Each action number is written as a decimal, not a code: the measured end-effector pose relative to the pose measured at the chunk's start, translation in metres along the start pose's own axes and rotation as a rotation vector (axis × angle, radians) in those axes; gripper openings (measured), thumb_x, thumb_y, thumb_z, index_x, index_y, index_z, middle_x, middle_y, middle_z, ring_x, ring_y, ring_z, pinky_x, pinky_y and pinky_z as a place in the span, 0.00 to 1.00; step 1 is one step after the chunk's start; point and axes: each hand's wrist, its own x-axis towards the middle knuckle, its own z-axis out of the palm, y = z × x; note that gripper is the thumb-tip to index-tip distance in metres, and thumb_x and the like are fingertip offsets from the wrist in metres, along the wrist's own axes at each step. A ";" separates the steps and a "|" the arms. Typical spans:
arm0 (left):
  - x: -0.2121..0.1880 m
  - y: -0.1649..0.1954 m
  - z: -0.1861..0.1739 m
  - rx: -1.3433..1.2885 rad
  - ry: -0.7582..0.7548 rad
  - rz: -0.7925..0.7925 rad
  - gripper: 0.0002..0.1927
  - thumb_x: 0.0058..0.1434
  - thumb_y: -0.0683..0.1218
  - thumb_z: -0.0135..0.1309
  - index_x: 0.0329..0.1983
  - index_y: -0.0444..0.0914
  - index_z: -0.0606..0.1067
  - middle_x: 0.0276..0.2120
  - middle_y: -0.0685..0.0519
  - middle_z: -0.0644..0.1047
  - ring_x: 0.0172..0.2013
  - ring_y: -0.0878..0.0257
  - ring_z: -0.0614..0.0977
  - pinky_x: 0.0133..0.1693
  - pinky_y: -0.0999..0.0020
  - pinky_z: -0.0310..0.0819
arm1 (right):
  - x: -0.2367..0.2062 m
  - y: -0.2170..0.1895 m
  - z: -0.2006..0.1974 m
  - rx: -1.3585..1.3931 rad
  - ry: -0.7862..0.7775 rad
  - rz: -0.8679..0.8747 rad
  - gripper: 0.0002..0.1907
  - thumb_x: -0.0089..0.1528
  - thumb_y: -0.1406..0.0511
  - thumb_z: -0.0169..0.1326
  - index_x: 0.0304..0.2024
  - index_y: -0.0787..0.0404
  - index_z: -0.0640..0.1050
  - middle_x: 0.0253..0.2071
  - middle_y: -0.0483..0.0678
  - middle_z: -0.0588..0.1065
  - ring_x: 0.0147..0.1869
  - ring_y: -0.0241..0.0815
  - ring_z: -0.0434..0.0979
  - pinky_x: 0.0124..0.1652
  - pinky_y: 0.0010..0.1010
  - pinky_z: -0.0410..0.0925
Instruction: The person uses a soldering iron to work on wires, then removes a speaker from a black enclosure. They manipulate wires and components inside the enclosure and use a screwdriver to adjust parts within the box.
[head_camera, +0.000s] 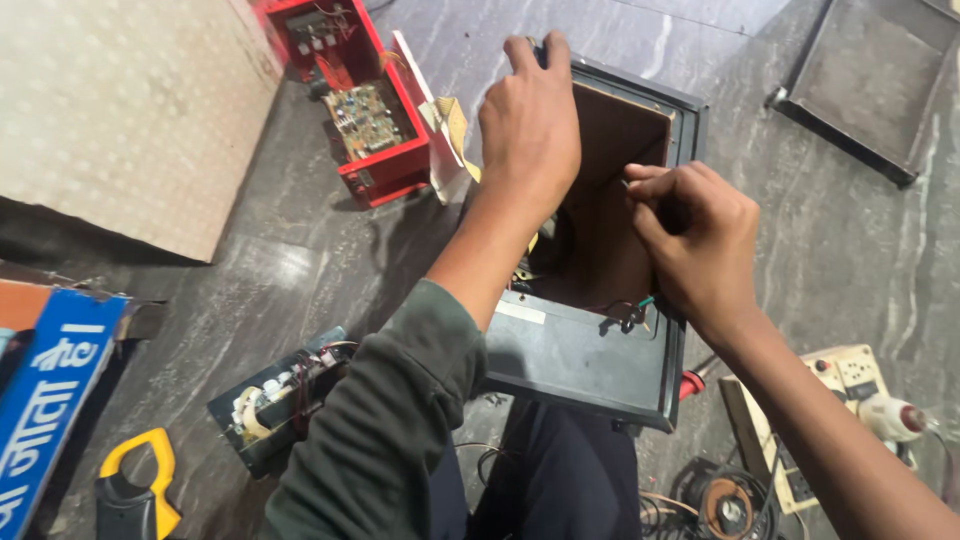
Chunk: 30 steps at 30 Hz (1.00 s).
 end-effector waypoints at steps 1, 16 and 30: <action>0.000 0.002 0.000 0.003 0.009 0.005 0.32 0.53 0.37 0.57 0.63 0.35 0.66 0.53 0.35 0.69 0.36 0.42 0.85 0.38 0.55 0.82 | -0.002 0.002 -0.002 0.024 0.014 0.025 0.03 0.61 0.76 0.58 0.38 0.68 0.78 0.43 0.53 0.80 0.59 0.45 0.84 0.50 0.32 0.75; -0.007 -0.012 -0.001 0.245 0.050 0.610 0.43 0.49 0.44 0.59 0.72 0.37 0.65 0.70 0.41 0.59 0.71 0.42 0.56 0.67 0.38 0.48 | 0.007 0.005 0.013 0.243 0.186 0.023 0.04 0.63 0.74 0.59 0.41 0.70 0.79 0.49 0.57 0.81 0.57 0.46 0.83 0.55 0.33 0.73; 0.023 0.010 0.029 0.275 -0.017 0.702 0.41 0.52 0.40 0.57 0.72 0.54 0.66 0.53 0.48 0.74 0.57 0.43 0.70 0.52 0.33 0.55 | -0.052 0.316 0.077 -0.368 0.028 0.562 0.08 0.52 0.67 0.58 0.31 0.64 0.84 0.32 0.65 0.78 0.39 0.63 0.81 0.44 0.47 0.74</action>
